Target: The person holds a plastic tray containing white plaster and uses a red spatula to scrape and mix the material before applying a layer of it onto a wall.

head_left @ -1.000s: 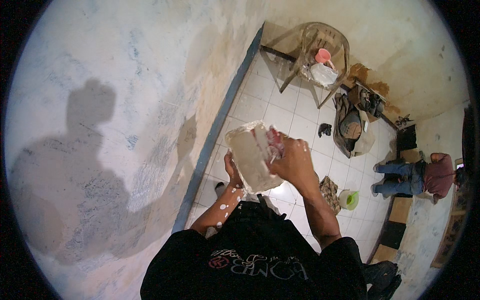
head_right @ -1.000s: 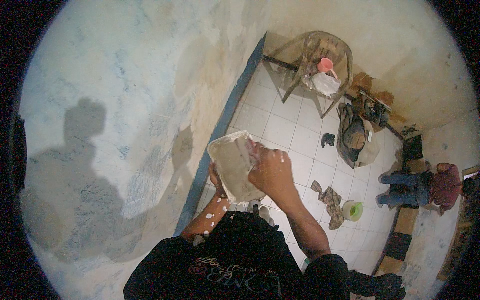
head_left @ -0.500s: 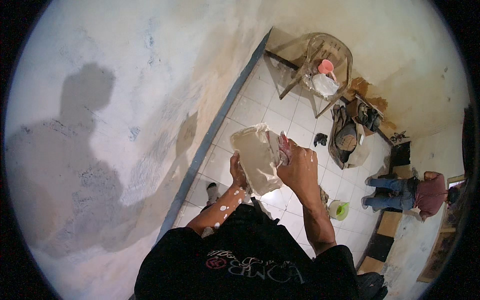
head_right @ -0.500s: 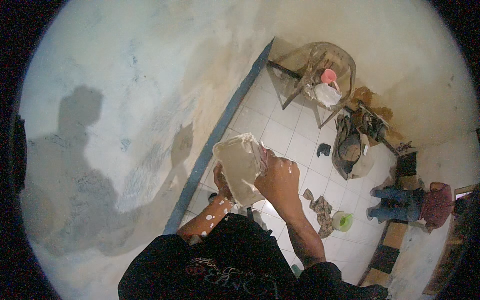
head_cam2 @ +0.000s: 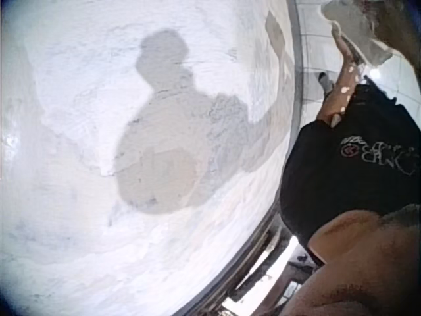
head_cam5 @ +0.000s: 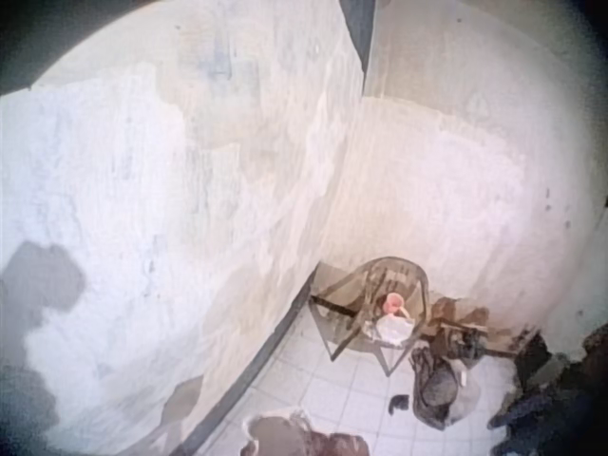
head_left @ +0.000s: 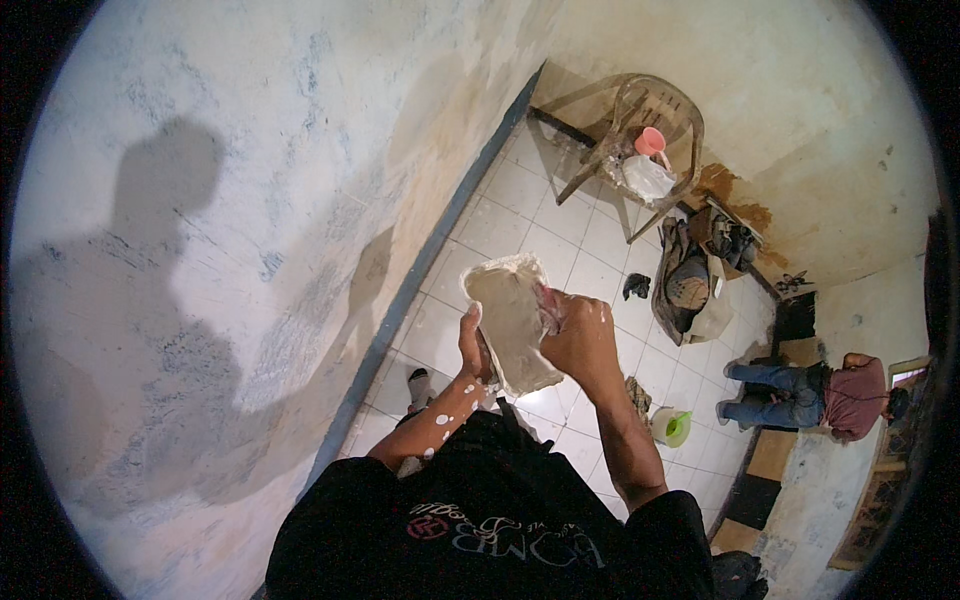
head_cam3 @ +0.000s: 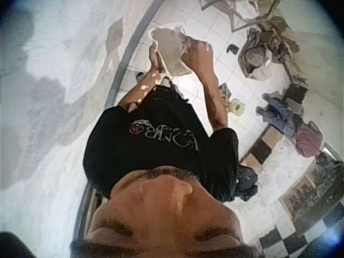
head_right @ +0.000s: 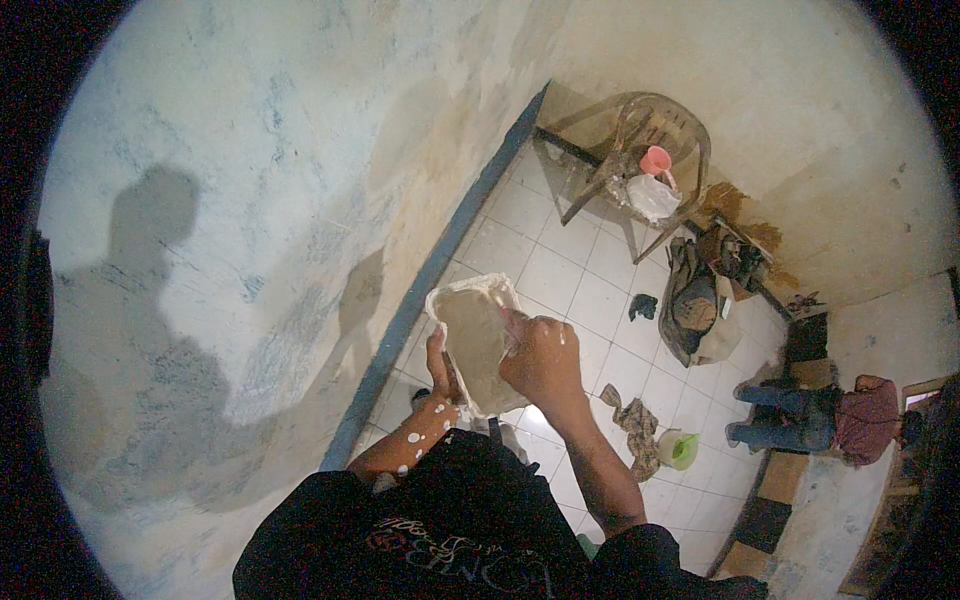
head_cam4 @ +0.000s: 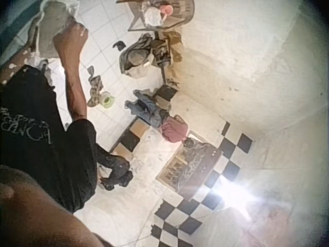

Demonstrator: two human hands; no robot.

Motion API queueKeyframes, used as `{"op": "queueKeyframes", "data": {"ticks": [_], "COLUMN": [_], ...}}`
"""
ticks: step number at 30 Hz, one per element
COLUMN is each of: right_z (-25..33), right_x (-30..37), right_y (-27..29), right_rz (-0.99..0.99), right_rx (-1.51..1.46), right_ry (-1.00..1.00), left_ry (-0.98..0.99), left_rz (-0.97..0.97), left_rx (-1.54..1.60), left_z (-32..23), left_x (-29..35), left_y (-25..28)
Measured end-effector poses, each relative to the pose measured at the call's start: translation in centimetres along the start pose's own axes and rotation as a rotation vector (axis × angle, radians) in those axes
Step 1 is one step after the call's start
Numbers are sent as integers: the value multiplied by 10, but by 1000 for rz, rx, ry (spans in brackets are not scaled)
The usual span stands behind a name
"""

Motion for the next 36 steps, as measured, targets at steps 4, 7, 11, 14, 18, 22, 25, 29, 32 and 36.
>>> {"op": "queueKeyframes", "data": {"ticks": [4,7,11,14,18,22,25,29,32,36], "right_z": [33,57,38,-8,-41,-55,-56,-64,-60,-45], "right_x": [13,26,24,10,-3,-4,0,2,2,6], "right_y": [-7,-16,-2,8,25,20,34,40,45,56], "right_rz": [-13,-1,-23,53,6,34,-17,-15,-12,-37], "right_rx": [54,-11,-82,-483,-649,-699,-585,-597,-510,-398], "right_ry": [86,240,139,-142,-219,-231,-247,-283,-262,-269], "left_ry": [-3,-25,-25,-66,-88,-94,-118,-174,-154,-129], "left_rz": [14,38,54,90,112,133,98,70,89,120], "left_rx": [101,140,115,170,159,118,103,-14,35,107], "left_z": [6,8,8,-1,-14,-17,-18,-23,-20,-21], "left_x": [-8,-9,-8,-7,-4,-3,-3,0,1,2], "left_y": [12,14,21,12,-4,-3,3,8,6,0]}}
Point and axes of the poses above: each hand's wrist, its own x-axis away from the middle knuckle, its own y-axis out of the back of the hand, z = x × y, the point moved 10 cm from there along -x, towards the middle knuckle, and after that the axes turned 12 degrees about -x, right-handed, at the moved point
